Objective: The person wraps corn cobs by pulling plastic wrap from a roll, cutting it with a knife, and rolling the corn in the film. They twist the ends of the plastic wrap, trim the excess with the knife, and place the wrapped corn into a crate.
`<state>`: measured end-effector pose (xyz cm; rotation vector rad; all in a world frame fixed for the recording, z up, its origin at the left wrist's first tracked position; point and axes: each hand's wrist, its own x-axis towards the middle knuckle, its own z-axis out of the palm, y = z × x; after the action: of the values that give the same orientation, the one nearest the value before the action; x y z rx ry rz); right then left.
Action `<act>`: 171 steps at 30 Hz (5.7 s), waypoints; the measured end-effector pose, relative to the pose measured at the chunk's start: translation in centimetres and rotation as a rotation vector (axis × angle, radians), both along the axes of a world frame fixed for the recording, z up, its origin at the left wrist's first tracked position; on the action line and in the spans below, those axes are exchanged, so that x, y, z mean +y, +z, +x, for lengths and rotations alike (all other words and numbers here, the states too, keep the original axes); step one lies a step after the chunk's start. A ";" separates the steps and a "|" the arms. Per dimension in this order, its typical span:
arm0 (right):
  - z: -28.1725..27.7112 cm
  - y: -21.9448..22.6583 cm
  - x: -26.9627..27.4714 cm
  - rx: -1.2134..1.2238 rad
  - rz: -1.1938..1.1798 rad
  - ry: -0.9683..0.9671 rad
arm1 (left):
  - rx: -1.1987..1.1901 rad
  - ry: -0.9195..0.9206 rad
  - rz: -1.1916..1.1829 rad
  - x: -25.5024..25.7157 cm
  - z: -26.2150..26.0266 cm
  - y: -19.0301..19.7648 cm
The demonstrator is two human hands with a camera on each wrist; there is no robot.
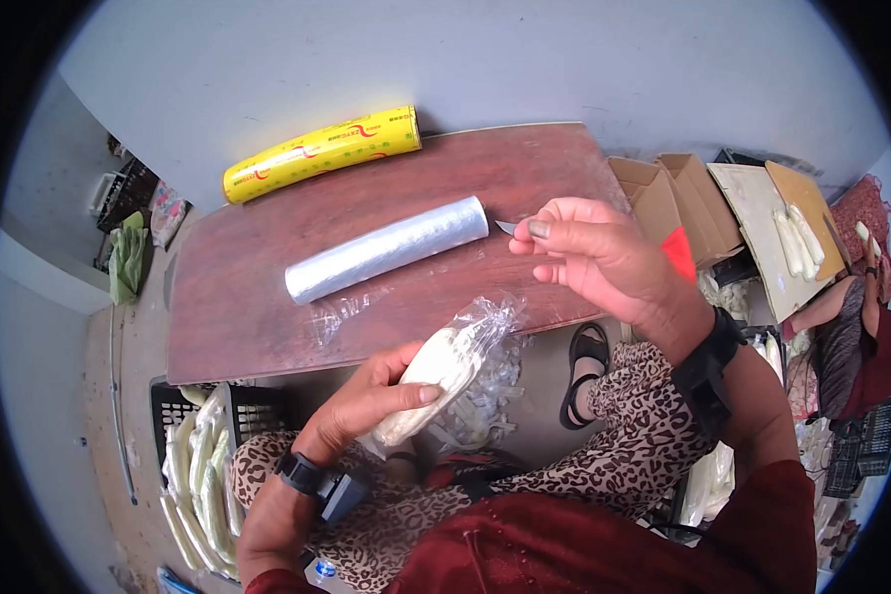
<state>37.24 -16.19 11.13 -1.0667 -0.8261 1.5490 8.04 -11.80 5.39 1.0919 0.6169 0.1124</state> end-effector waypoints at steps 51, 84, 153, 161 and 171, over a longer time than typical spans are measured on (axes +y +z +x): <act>-3.5 0.3 0.6 -0.307 0.231 0.114 | -0.175 0.202 0.063 -1.5 1.0 0.7; -3.9 0.4 0.4 -0.256 0.313 0.185 | -0.312 0.083 -0.185 -1.5 0.3 0.9; -4.9 0.9 0.1 -0.792 0.559 -0.113 | -0.292 0.123 0.135 0.3 4.5 0.9; -5.0 0.7 0.2 -0.703 0.458 -0.095 | -0.130 0.063 0.279 0.2 4.5 2.3; -4.4 0.5 1.0 -0.661 0.449 -0.138 | -0.361 0.158 0.062 0.8 4.1 0.5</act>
<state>32.86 -15.22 11.59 -1.2694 -1.4322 0.8212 12.12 -11.04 5.88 1.0482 0.3749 0.4583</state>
